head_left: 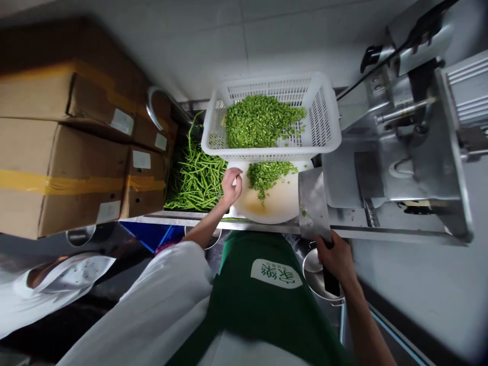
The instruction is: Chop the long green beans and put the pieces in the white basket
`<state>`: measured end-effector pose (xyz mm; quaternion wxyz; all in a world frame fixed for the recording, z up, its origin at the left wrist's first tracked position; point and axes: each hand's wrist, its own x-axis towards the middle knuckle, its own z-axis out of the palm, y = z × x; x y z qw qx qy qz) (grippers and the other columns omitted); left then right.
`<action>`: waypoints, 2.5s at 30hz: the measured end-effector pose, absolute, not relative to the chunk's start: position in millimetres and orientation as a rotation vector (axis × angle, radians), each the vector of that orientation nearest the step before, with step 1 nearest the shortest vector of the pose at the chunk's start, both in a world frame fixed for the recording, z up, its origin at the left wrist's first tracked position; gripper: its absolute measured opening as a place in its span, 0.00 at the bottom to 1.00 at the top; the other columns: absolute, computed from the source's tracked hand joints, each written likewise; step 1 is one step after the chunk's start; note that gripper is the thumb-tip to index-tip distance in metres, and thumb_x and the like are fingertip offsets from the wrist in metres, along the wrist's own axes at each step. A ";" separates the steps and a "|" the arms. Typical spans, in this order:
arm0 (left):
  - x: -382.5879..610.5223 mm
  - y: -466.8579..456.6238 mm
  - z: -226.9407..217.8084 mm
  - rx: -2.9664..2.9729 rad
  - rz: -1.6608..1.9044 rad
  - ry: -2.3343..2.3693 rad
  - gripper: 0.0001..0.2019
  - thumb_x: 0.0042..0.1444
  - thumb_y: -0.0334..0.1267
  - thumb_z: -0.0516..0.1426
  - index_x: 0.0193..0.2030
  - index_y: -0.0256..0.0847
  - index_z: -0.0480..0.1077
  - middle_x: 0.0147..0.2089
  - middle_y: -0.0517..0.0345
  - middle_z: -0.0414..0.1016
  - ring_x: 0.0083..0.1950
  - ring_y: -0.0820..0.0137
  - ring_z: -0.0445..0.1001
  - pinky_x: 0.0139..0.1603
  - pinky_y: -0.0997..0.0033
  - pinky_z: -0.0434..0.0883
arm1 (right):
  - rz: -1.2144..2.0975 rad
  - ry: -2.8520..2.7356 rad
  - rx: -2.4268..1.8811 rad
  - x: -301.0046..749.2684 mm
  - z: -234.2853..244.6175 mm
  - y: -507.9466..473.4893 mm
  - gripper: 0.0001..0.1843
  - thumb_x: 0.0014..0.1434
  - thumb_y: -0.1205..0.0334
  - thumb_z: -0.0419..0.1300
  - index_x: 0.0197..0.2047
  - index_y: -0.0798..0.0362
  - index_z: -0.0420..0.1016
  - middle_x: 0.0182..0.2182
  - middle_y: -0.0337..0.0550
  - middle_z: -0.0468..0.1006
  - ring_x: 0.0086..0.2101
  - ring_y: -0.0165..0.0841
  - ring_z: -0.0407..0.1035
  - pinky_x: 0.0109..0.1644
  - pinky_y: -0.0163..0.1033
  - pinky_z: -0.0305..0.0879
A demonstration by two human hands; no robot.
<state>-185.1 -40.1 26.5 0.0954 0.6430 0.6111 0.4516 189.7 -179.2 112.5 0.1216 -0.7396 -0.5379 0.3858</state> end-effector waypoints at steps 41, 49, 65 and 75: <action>-95.2 11.2 -36.6 1.862 0.823 1.946 0.08 0.63 0.37 0.57 0.44 0.44 0.78 0.59 0.47 0.70 0.62 0.50 0.60 0.61 0.45 0.63 | 0.541 -2.547 -2.196 165.1 46.3 -121.5 0.11 0.71 0.64 0.48 0.44 0.57 0.70 0.34 0.51 0.81 0.30 0.36 0.75 0.33 0.38 0.54; -100.0 7.3 -24.3 1.875 0.808 1.847 0.09 0.66 0.42 0.56 0.43 0.42 0.77 0.54 0.45 0.74 0.58 0.52 0.66 0.58 0.48 0.66 | 0.549 -2.492 -2.215 167.6 49.7 -119.2 0.10 0.71 0.63 0.49 0.43 0.56 0.70 0.32 0.49 0.81 0.29 0.35 0.73 0.32 0.38 0.49; -176.0 -99.7 -55.4 1.848 0.729 1.943 0.05 0.63 0.31 0.56 0.40 0.40 0.75 0.39 0.52 0.76 0.46 0.61 0.71 0.52 0.59 0.72 | 0.769 -2.767 -1.722 106.0 74.1 -160.8 0.12 0.72 0.63 0.47 0.41 0.55 0.70 0.32 0.49 0.81 0.29 0.34 0.73 0.32 0.38 0.51; -176.0 -95.3 -62.3 1.836 0.773 1.912 0.07 0.64 0.32 0.56 0.34 0.42 0.72 0.35 0.55 0.72 0.43 0.62 0.71 0.51 0.59 0.73 | 0.864 -2.926 -1.734 78.2 60.4 -153.0 0.13 0.73 0.64 0.45 0.45 0.56 0.70 0.31 0.50 0.81 0.30 0.38 0.75 0.33 0.38 0.53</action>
